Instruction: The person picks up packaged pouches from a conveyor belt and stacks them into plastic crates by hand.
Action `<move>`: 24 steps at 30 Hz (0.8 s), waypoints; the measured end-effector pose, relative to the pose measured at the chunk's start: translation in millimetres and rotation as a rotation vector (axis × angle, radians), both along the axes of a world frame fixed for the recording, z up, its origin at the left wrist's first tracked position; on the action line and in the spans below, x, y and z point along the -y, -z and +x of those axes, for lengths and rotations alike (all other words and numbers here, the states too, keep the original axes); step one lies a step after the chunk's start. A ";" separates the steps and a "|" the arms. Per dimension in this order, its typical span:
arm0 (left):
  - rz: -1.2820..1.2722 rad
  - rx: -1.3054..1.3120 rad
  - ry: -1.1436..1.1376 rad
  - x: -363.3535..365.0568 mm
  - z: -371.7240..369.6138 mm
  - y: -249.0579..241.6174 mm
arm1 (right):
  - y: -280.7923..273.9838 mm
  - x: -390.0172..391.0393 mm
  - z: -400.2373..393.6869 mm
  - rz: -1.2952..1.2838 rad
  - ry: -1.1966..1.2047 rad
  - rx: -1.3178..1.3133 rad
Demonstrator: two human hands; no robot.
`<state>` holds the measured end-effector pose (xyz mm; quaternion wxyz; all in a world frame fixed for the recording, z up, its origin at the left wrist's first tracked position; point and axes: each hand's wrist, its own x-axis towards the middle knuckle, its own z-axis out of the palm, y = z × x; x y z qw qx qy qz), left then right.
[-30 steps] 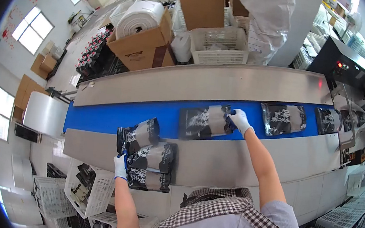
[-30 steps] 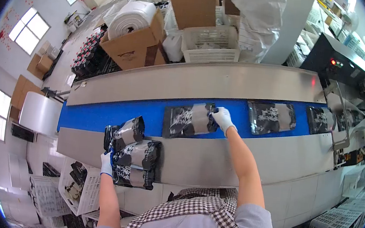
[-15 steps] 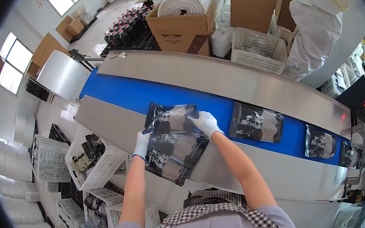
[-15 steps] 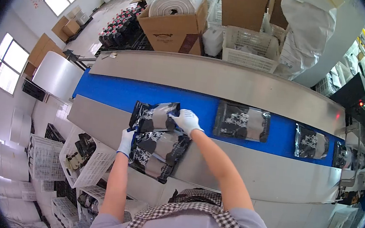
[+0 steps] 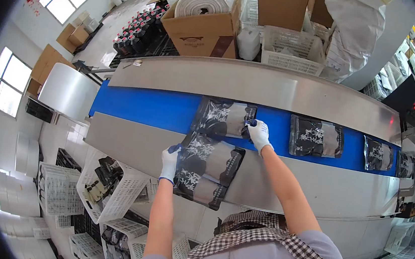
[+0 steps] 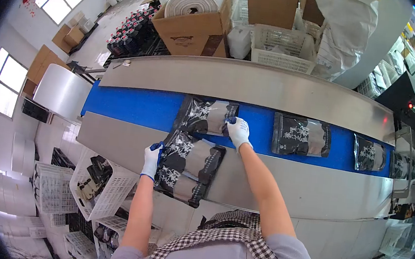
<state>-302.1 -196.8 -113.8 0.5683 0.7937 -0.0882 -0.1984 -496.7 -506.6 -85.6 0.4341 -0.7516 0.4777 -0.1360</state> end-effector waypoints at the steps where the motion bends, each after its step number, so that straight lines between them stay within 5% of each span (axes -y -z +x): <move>1: 0.000 0.040 -0.002 0.6 1.1 0.4 | -13.2 2.8 -10.2 -0.071 -0.056 -0.046; 4: 0.091 0.093 -0.025 -7.5 12.9 4.8 | -44.6 -9.2 -43.6 -0.392 -0.117 -0.198; 7: 0.142 0.161 -0.043 -15.6 30.3 0.7 | -59.9 -50.1 -59.4 -0.368 -0.137 -0.164; 9: 0.189 0.168 -0.049 -20.5 46.9 -0.4 | -62.5 -78.3 -48.3 -0.175 -0.384 -0.149; 11: 0.196 0.223 0.018 -25.6 65.1 5.3 | -84.8 -107.0 -25.0 0.437 -0.378 -0.073; 15: 0.235 0.440 0.056 -39.2 58.2 -24.3 | -14.6 -133.2 29.8 0.165 -0.307 0.085; 18: 0.595 0.763 0.002 -46.8 14.6 -72.1 | 13.6 -130.6 70.4 0.080 -0.161 0.167; 24: 0.514 0.825 0.026 -82.1 -92.5 -91.9 | -4.2 -103.0 142.4 0.034 -0.216 0.208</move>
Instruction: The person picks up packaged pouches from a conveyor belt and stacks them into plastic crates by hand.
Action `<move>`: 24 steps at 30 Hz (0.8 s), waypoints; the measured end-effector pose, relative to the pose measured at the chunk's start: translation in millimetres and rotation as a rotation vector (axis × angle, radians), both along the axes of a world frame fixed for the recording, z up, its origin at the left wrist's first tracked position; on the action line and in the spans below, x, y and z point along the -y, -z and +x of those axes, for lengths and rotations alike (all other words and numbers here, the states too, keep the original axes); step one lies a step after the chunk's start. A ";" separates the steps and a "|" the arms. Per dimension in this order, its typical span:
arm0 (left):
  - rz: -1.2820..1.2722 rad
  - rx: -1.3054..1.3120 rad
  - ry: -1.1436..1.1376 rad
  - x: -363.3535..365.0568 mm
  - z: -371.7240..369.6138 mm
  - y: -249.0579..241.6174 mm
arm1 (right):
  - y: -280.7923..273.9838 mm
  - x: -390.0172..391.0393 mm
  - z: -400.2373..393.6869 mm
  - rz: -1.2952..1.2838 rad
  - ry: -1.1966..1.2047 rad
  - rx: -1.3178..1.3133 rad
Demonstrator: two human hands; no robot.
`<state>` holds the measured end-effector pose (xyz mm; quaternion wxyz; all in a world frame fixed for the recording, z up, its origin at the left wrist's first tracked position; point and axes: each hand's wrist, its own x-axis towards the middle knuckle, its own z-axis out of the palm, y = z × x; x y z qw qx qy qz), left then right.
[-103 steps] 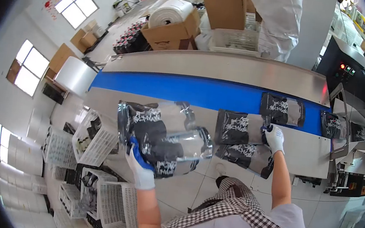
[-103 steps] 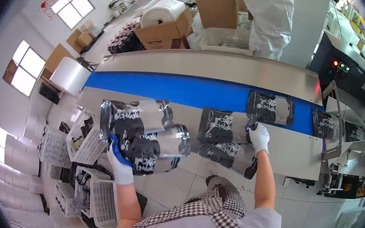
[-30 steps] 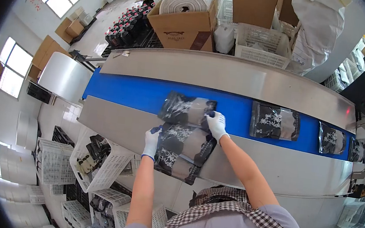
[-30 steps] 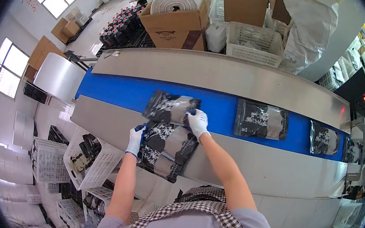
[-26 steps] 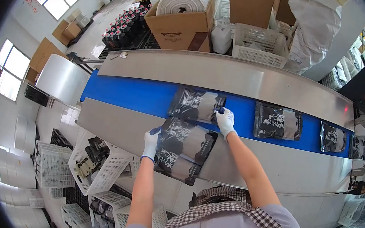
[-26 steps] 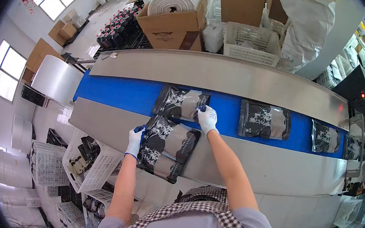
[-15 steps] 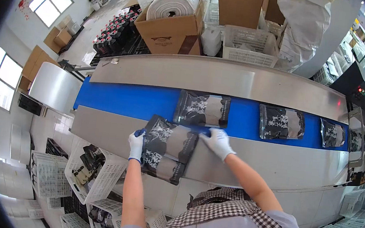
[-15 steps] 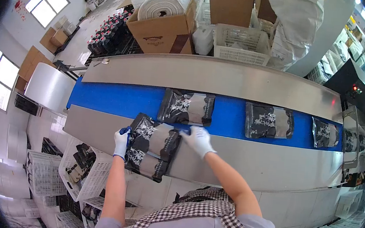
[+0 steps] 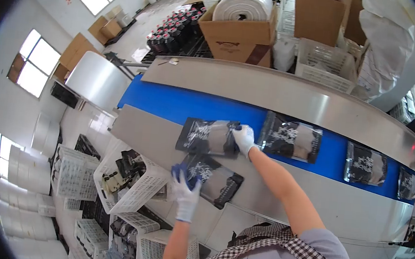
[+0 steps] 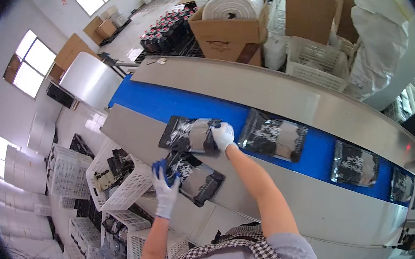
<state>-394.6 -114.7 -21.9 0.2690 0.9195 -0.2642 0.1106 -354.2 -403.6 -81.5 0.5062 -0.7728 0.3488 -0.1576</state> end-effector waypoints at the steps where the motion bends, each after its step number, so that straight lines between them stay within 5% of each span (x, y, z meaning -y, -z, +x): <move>1: 0.070 -0.022 -0.024 -7.6 -22.1 5.6 | -8.7 1.9 8.8 -0.066 0.058 0.011; 7: 0.225 -0.189 0.347 -1.3 -96.7 -6.1 | 32.1 43.7 67.2 0.091 0.171 0.009; 10: 0.260 -0.106 0.356 4.7 -100.6 11.0 | 42.2 58.3 63.6 0.191 0.212 -0.001; 15: 0.225 -0.130 0.285 16.2 -78.8 16.2 | 1.0 15.7 -62.0 -0.304 0.118 0.242; 17: 0.210 -0.113 0.258 21.7 -65.2 30.2 | -37.2 -21.1 -114.6 0.353 -0.037 0.112; 19: 0.199 -0.102 0.238 30.6 -55.9 42.7 | -45.6 -51.0 -142.3 0.532 -0.207 -0.044; 21: 0.119 -0.115 0.200 36.6 -47.7 55.5 | -13.3 -76.4 -138.4 0.514 -0.430 -0.279; 24: -0.025 -0.066 0.104 39.7 -42.3 67.3 | -14.9 -100.7 -105.4 0.266 -0.384 -0.214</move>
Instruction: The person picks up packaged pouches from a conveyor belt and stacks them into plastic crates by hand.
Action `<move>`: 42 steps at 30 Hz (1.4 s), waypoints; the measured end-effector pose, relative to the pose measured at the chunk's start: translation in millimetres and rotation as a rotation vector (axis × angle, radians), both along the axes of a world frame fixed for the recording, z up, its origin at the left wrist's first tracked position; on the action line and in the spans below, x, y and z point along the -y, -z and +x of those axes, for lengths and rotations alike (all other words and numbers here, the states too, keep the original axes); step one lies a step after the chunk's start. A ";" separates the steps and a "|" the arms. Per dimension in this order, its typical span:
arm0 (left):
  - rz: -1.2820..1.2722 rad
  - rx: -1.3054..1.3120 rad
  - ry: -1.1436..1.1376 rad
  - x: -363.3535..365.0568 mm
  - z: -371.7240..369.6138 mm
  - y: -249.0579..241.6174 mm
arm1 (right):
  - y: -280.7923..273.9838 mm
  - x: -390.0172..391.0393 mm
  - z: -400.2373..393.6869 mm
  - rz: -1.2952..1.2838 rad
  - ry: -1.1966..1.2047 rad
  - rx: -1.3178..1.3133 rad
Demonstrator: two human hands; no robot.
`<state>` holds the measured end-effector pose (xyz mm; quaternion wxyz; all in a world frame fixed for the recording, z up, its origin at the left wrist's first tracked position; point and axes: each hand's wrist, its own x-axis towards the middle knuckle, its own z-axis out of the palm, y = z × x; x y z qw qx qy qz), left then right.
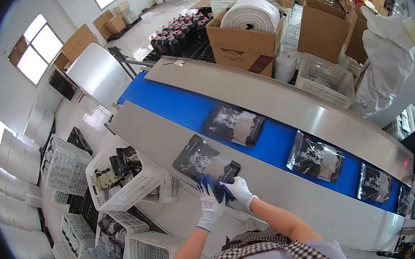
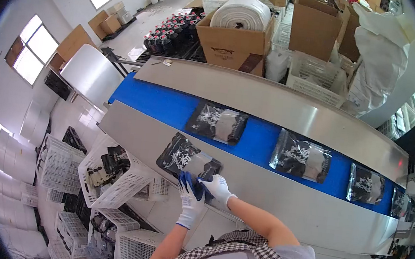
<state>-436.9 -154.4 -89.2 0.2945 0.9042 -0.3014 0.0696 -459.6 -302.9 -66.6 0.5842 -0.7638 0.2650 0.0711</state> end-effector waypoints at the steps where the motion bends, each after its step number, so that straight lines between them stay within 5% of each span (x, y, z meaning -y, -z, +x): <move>1: -0.070 0.016 -0.050 1.8 1.7 -1.3 | 5.4 -3.6 12.2 -0.043 0.020 0.049; 5: -0.129 0.046 -0.106 -0.9 17.2 7.1 | 10.0 -1.6 79.4 -0.133 0.050 0.091; 11: 0.151 0.051 -0.145 18.7 25.9 1.7 | 20.2 -20.0 203.2 -0.263 0.309 0.234; 14: 0.143 0.019 -0.143 17.1 23.0 0.9 | 3.9 -0.8 255.1 -0.192 0.158 0.151; 19: 0.161 -0.018 -0.143 18.3 26.6 -2.6 | 82.4 38.5 363.0 -0.037 0.315 0.122; 23: 0.165 -0.004 -0.148 17.6 30.0 -1.8 | 84.3 64.2 364.6 -0.056 0.349 0.126; 24: 0.164 -0.007 -0.150 17.9 30.9 -1.0 | 57.1 67.6 342.9 -0.111 0.335 0.126; 25: 0.161 -0.012 -0.149 19.3 29.9 -1.2 | 50.2 72.3 329.9 0.291 0.394 0.143; 30: 0.182 -0.022 -0.169 20.8 30.9 -1.2 | 77.0 68.1 178.2 -0.453 0.152 0.503; 34: 0.213 -0.018 -0.195 15.9 20.5 12.6 | 1.6 37.8 -18.4 -0.566 -0.080 0.457; 42: -0.082 0.189 -0.377 -6.1 -53.8 11.1 | 7.5 57.6 -243.0 -0.891 -0.687 0.215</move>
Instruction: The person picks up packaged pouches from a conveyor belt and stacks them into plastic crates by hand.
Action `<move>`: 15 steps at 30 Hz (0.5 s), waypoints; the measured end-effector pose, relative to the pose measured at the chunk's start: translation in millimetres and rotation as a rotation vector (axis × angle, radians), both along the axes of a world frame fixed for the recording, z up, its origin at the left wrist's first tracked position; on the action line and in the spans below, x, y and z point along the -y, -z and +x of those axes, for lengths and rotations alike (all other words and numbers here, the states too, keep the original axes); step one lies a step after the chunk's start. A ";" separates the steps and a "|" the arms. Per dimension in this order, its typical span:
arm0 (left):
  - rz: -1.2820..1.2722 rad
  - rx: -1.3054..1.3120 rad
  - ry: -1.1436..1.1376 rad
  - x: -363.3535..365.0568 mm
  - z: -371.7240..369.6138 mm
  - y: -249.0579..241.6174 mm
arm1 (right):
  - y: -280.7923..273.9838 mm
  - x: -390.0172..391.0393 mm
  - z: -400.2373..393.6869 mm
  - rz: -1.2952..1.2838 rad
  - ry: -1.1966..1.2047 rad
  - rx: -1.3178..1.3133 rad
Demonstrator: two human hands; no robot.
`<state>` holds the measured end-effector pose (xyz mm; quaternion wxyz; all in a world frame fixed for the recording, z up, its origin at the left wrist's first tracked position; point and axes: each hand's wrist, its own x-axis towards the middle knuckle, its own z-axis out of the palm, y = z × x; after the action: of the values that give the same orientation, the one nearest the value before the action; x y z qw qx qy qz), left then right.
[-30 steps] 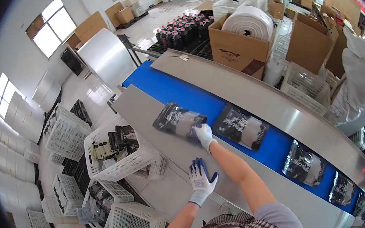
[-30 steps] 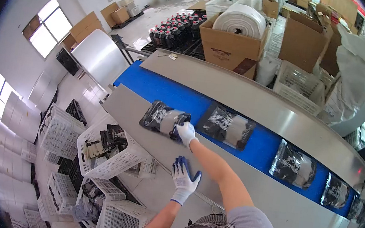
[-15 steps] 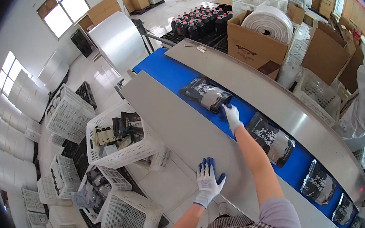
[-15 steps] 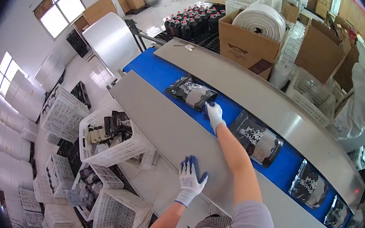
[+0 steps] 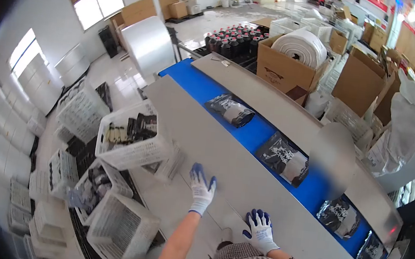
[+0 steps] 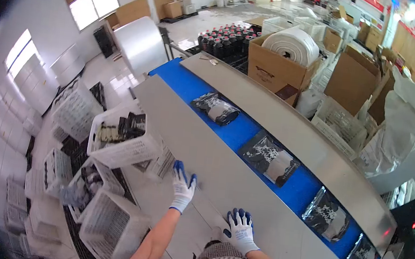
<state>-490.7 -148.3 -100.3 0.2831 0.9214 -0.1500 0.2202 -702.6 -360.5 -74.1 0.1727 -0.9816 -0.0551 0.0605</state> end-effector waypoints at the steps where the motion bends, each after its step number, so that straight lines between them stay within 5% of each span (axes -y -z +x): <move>1: -0.046 0.037 -0.015 -9.3 -29.8 2.0 | 1.7 9.8 -14.6 -0.044 -0.020 0.024; 7: 0.029 -0.244 -0.399 -55.3 -300.9 62.4 | 33.6 19.4 -52.0 -0.175 -0.205 0.274; 11: 0.046 -0.677 -0.778 -66.5 -503.6 94.2 | 48.7 11.4 -45.8 -0.243 -0.213 0.225; 14: -0.035 -0.812 -1.065 -55.0 -623.1 94.7 | 20.3 15.9 -50.5 -0.015 -0.306 0.354; 15: -0.062 -0.825 -1.149 -44.1 -662.7 92.9 | 97.1 46.9 -9.1 0.086 -0.395 0.470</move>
<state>-1153.4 -104.2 -193.3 0.1819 0.8544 0.4860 -0.0281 -711.7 -407.4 -171.2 0.1813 -0.9308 -0.2857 -0.1384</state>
